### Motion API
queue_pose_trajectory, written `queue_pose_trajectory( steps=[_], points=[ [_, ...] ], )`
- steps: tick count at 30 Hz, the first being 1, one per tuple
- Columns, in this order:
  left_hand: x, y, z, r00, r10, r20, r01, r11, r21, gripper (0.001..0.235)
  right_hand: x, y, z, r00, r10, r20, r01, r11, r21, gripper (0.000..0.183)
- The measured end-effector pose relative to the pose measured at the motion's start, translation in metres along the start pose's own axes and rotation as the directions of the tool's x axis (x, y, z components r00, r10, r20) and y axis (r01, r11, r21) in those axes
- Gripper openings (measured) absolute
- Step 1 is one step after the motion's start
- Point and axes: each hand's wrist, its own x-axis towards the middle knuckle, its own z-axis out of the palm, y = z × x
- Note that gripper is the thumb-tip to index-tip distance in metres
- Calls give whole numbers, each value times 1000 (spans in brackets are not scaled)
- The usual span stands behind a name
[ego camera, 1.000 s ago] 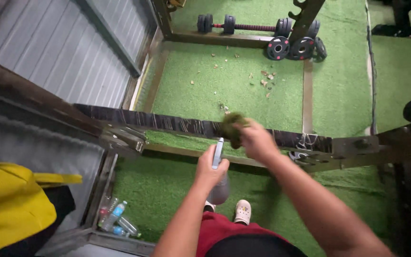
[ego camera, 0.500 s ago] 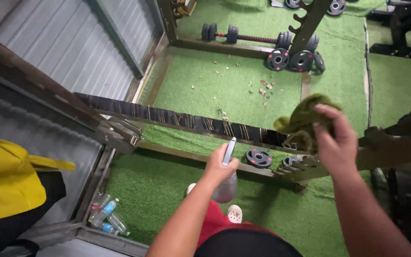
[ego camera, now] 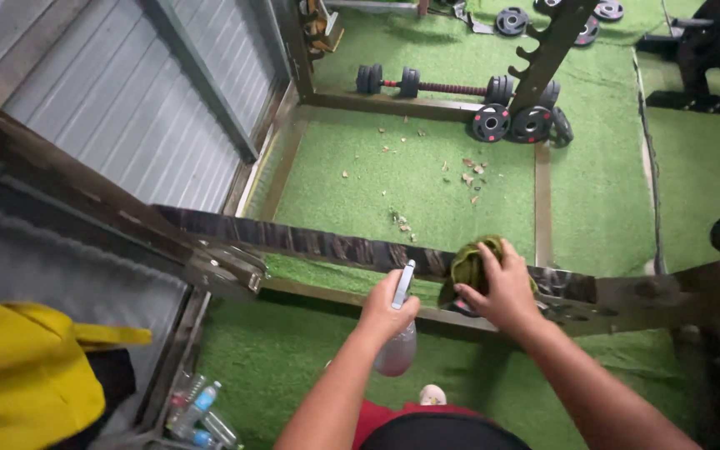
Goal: The person cleans various pieces of gym equipment using a spray bottle and a green cloth. They wipe down the padded rollers and seat of a leg curl machine, then move to a squat rack to clean the vertical metal posts and safety hooks.
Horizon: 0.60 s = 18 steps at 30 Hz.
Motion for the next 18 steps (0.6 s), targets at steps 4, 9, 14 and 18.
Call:
queue_pose_trajectory(
  steps=[4, 9, 14, 18],
  points=[
    [12, -22, -47, 999, -32, 44, 31, 999, 30, 28, 11, -36, 54, 992, -115, -54, 123, 975, 182, 70],
    [23, -43, -129, 998, -59, 20, 59, 997, 41, 35, 51, -129, 122, 982, -158, 107, 104, 913, 394, 61],
    [37, -65, -191, 997, 22, 68, -28, 995, 95, 39, 90, -207, 155, 938, -339, -77, 347, 913, 212, 59],
    [52, -67, -201, 977, 22, 213, -43, 994, 96, 38, 74, -178, 156, 953, -266, -146, 295, 927, 233, 37]
  ],
)
